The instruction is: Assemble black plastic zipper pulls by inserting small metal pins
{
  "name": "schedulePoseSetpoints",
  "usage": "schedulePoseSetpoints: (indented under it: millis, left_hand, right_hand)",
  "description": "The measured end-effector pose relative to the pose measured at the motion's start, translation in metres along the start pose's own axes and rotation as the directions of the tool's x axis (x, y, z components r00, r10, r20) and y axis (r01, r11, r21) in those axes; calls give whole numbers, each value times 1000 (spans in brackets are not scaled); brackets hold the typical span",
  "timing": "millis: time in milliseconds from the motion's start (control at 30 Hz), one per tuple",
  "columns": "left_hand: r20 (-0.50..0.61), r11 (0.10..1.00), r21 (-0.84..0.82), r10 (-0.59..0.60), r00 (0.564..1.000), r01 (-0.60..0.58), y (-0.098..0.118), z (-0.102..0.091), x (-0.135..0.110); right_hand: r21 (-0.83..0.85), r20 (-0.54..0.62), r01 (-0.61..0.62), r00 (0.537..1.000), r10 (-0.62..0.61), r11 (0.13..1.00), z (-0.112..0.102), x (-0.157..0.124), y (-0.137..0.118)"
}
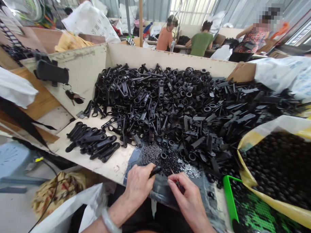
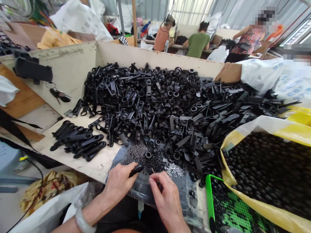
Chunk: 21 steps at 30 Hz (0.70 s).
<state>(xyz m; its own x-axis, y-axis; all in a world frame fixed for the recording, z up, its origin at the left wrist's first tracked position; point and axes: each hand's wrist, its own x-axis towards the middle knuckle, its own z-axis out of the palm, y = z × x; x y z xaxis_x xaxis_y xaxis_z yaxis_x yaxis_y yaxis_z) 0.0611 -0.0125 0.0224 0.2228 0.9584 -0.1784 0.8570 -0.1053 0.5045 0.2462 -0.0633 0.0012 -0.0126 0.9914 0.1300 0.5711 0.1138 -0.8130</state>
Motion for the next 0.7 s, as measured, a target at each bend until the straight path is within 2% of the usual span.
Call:
schedulePoseSetpoints:
  millis: [200, 400, 533, 700]
  left_hand:
    - [-17, 992, -63, -108, 994, 107, -20, -9, -6]
    - [-15, 986, -139, -97, 995, 94, -15, -8, -1]
    - [-34, 969, -221, -120, 992, 109, -14, -11, 2]
    - [-5, 898, -413, -169, 986, 151, -20, -13, -9]
  right_hand:
    - [-202, 35, 86, 996, -81, 976, 17, 10, -6]
    - [-255, 80, 145, 988, -129, 956, 28, 26, -8]
    - [-331, 77, 140, 990, -121, 933, 37, 32, -7]
    - [-317, 83, 135, 990, -114, 939, 31, 30, -10]
